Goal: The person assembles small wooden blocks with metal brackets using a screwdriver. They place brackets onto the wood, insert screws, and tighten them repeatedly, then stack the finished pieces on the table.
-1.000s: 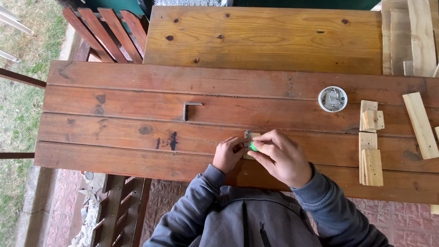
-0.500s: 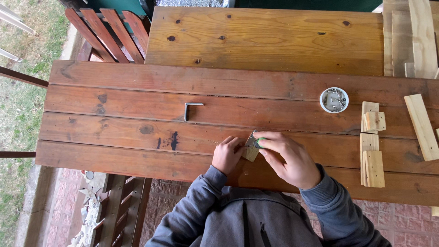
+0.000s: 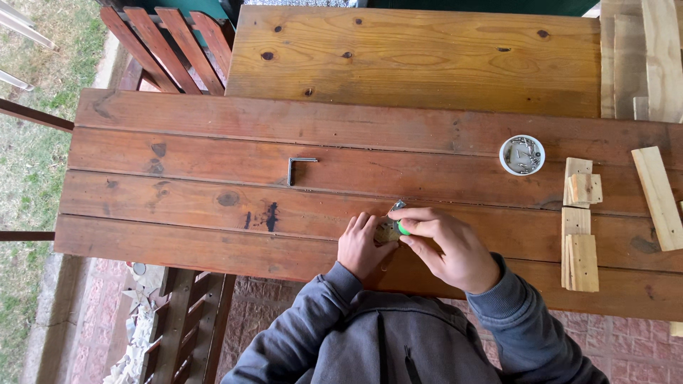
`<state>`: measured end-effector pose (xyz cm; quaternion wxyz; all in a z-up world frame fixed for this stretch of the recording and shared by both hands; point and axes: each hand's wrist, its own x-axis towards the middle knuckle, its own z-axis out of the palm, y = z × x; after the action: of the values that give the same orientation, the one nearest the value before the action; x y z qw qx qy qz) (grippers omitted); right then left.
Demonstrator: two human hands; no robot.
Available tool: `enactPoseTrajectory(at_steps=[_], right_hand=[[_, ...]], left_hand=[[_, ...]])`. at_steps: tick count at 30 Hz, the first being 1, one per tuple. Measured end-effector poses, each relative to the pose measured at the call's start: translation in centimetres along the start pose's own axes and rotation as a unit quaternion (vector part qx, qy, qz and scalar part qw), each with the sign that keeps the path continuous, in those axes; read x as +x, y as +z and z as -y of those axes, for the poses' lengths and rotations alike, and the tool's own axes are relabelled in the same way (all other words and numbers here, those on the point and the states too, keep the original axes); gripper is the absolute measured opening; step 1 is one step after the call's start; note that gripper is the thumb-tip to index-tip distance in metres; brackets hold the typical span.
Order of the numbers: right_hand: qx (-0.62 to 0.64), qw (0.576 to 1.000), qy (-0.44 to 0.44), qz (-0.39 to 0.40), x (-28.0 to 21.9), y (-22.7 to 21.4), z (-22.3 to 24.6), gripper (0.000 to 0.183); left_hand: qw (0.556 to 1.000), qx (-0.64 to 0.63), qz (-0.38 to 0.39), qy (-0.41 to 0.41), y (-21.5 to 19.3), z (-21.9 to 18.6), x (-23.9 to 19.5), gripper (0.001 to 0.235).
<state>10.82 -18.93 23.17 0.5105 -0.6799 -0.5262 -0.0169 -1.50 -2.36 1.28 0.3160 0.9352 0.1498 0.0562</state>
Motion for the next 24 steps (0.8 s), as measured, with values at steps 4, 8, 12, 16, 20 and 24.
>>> enactPoseTrajectory(at_steps=[4,8,12,16,20,24], right_hand=[[-0.039,0.999,-0.029,-0.009,-0.1,1.2,-0.6,0.023],[-0.065,0.997,-0.035,-0.02,-0.3,2.2,-1.4,0.025],[-0.089,0.993,-0.06,-0.055,-1.3,3.6,-2.7,0.024],[-0.096,0.989,-0.077,-0.086,-1.8,4.9,-2.4,0.024],[-0.103,0.987,-0.081,-0.097,-1.3,4.7,-1.4,0.025],[-0.144,0.976,-0.095,-0.13,-1.0,5.2,-1.1,0.022]], left_hand=[[0.999,-0.043,-0.026,0.014,-0.3,-0.2,-0.1,0.065],[0.998,-0.041,-0.052,0.021,1.2,0.6,-0.1,0.064],[0.995,-0.046,-0.079,0.036,2.0,1.2,-0.4,0.055],[0.993,-0.058,-0.087,0.05,2.2,1.2,-0.5,0.054],[0.99,-0.066,-0.109,0.055,1.5,0.5,-0.3,0.057],[0.989,-0.059,-0.122,0.06,2.0,0.9,-0.3,0.057]])
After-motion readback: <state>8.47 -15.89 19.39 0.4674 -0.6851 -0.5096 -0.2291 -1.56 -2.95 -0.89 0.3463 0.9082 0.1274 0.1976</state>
